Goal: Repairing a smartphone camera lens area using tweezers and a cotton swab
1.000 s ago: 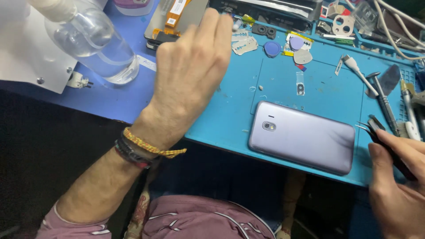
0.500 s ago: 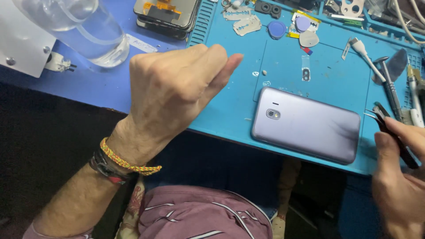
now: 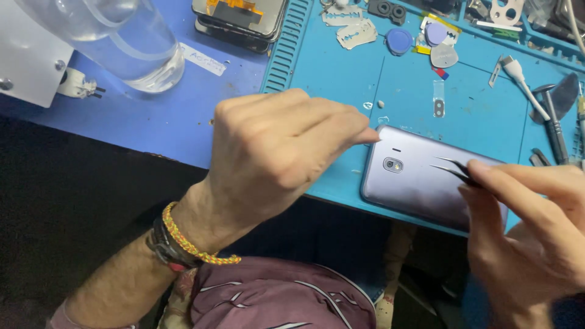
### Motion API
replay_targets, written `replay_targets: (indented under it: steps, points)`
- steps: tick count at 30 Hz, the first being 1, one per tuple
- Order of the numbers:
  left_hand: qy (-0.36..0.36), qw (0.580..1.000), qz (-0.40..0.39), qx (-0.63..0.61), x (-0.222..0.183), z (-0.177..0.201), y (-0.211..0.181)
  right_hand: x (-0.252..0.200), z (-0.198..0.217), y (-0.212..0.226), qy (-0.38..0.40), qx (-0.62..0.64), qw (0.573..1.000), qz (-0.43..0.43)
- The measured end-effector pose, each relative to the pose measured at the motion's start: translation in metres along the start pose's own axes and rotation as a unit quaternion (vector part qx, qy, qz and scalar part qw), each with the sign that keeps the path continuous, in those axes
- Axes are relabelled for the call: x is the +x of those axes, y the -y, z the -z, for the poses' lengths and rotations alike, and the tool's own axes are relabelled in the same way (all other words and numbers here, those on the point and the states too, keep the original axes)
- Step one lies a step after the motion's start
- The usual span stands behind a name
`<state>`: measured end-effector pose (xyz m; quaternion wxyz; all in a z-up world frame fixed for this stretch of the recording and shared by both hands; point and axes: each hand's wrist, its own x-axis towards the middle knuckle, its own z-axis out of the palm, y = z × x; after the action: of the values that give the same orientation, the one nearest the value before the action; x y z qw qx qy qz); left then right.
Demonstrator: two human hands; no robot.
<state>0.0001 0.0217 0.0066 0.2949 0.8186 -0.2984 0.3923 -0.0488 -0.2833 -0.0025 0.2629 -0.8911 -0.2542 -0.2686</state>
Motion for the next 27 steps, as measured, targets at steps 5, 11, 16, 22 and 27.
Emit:
replay_targets:
  steps: [5, 11, 16, 22, 27]
  points:
    - [-0.008, 0.998, -0.010, 0.068, -0.002, -0.008, -0.001, 0.016, -0.010, 0.011, 0.009, -0.020, 1.000, 0.020]
    - [-0.022, 0.997, 0.038, -0.060, -0.011, -0.011, 0.004, 0.011, -0.014, 0.009, 0.004, -0.025, 1.000, 0.007]
    - [-0.026, 0.988, 0.044, -0.143, -0.006, -0.005, -0.004, 0.018, -0.016, 0.011, 0.012, -0.008, 1.000, 0.024]
    - [-0.025, 0.980, 0.039, -0.195, -0.004, -0.008, -0.008, 0.018, -0.013, 0.020, -0.006, -0.019, 0.999, 0.036]
    - [-0.010, 0.987, 0.038, -0.155, -0.005, -0.010, -0.008, 0.028, -0.014, 0.026, 0.004, 0.004, 0.999, 0.047]
